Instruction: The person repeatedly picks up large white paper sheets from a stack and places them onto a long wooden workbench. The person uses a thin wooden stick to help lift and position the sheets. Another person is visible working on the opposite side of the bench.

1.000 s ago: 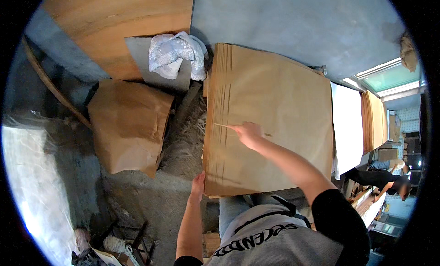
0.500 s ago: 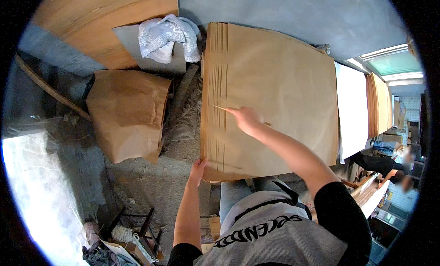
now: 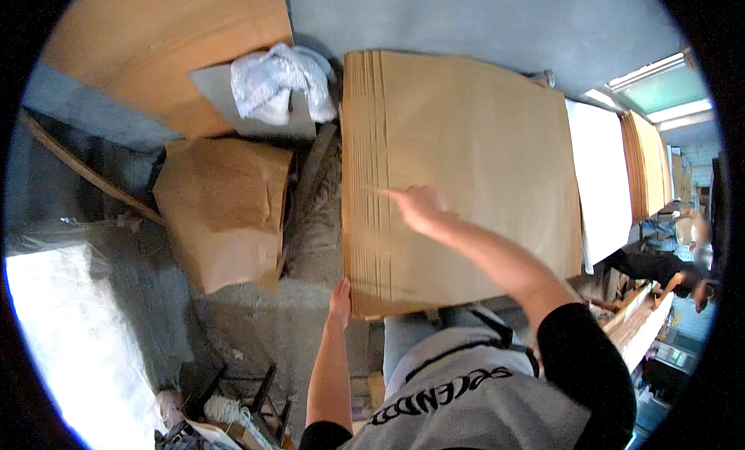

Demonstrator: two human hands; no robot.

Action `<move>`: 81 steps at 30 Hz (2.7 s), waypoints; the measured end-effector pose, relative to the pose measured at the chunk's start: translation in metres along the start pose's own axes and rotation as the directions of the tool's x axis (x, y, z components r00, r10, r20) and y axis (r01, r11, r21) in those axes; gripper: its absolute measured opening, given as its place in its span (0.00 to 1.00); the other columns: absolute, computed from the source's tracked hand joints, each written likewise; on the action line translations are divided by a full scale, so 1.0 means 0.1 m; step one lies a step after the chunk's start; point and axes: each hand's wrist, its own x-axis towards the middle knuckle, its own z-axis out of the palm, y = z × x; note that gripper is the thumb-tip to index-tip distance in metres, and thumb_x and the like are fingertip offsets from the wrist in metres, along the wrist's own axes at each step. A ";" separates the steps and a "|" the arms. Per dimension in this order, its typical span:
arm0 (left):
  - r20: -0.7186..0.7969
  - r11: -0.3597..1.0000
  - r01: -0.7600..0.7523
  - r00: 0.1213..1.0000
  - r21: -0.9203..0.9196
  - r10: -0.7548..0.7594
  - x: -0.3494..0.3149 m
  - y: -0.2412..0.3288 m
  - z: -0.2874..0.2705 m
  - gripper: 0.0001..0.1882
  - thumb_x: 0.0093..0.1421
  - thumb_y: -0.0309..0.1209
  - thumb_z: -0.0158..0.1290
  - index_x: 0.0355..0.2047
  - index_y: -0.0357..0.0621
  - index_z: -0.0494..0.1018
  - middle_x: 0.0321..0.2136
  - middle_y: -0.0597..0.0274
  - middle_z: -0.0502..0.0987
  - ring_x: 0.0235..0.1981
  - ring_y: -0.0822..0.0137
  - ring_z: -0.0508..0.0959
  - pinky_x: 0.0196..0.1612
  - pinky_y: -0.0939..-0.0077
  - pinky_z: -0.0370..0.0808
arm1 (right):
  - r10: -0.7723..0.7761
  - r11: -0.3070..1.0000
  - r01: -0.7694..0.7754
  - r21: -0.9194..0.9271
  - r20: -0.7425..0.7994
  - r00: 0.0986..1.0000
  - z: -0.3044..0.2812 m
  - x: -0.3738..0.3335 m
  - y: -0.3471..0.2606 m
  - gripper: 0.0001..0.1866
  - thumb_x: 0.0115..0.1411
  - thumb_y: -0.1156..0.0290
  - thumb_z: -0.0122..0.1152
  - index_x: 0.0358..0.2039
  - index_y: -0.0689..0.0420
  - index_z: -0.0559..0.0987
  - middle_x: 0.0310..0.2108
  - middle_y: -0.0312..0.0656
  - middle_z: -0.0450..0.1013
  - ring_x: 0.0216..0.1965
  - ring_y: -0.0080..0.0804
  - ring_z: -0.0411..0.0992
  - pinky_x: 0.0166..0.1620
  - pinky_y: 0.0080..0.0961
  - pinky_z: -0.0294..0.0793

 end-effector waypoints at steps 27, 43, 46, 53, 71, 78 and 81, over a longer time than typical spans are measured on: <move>0.115 0.991 -0.018 0.993 -0.134 0.034 0.17 -0.20 -0.08 0.22 0.59 0.42 0.43 0.45 0.35 0.64 0.40 0.63 0.71 0.41 0.68 0.70 0.43 0.73 0.66 | 0.159 0.977 -0.145 0.157 -0.078 0.984 0.35 -0.44 0.87 0.19 0.56 0.71 0.43 0.45 0.35 0.71 0.24 0.42 0.71 0.26 0.35 0.72 0.27 0.34 0.71; 0.022 0.998 -0.021 1.000 -0.065 0.023 0.06 -0.22 -0.18 0.19 0.60 0.40 0.41 0.43 0.37 0.65 0.39 0.62 0.71 0.38 0.68 0.70 0.39 0.75 0.67 | 0.069 0.916 0.029 0.400 -0.228 0.971 0.72 -0.35 0.94 0.19 0.52 0.78 0.48 0.44 0.49 0.72 0.24 0.45 0.73 0.23 0.35 0.71 0.26 0.33 0.69; -0.134 0.923 -0.278 0.938 0.265 0.320 0.04 -0.19 -0.12 0.15 0.59 0.37 0.43 0.39 0.39 0.67 0.36 0.62 0.71 0.36 0.71 0.71 0.38 0.76 0.67 | 0.148 0.987 -0.137 0.086 -0.151 0.977 0.17 -0.67 0.87 0.14 0.54 0.75 0.47 0.42 0.52 0.72 0.20 0.45 0.71 0.20 0.37 0.71 0.23 0.35 0.67; 0.073 0.771 -0.572 0.813 0.279 0.577 -0.26 0.18 0.83 0.08 0.55 0.26 0.48 0.36 0.41 0.68 0.31 0.63 0.73 0.33 0.74 0.72 0.34 0.82 0.68 | 0.160 0.877 -0.050 0.477 -0.193 0.968 0.71 -0.90 0.71 0.08 0.57 0.67 0.44 0.31 0.59 0.67 0.27 0.50 0.70 0.29 0.48 0.69 0.29 0.40 0.67; 0.029 0.669 -0.392 0.874 0.631 0.485 0.08 0.06 1.56 0.10 0.49 0.33 0.54 0.23 0.38 0.71 0.18 0.57 0.73 0.21 0.65 0.74 0.26 0.73 0.70 | 0.345 0.799 -0.157 0.580 -0.228 0.911 1.27 -1.27 0.81 0.14 0.58 0.67 0.43 0.40 0.63 0.67 0.46 0.51 0.65 0.41 0.47 0.67 0.41 0.36 0.68; -0.038 0.674 -0.387 0.851 0.629 0.524 0.12 0.02 1.55 0.09 0.49 0.32 0.54 0.21 0.38 0.70 0.16 0.57 0.72 0.19 0.64 0.73 0.25 0.72 0.70 | 0.288 0.817 -0.055 0.575 -0.322 0.902 1.35 -1.27 0.82 0.16 0.58 0.69 0.44 0.45 0.62 0.64 0.45 0.49 0.66 0.44 0.47 0.66 0.43 0.35 0.67; -0.025 0.687 -0.348 0.882 0.638 0.470 0.06 0.09 1.56 0.08 0.48 0.30 0.54 0.25 0.38 0.69 0.20 0.56 0.71 0.22 0.63 0.72 0.27 0.72 0.69 | 0.296 0.785 -0.066 0.616 -0.280 0.913 1.30 -1.28 0.82 0.17 0.57 0.69 0.44 0.47 0.62 0.63 0.44 0.50 0.66 0.45 0.47 0.65 0.43 0.36 0.67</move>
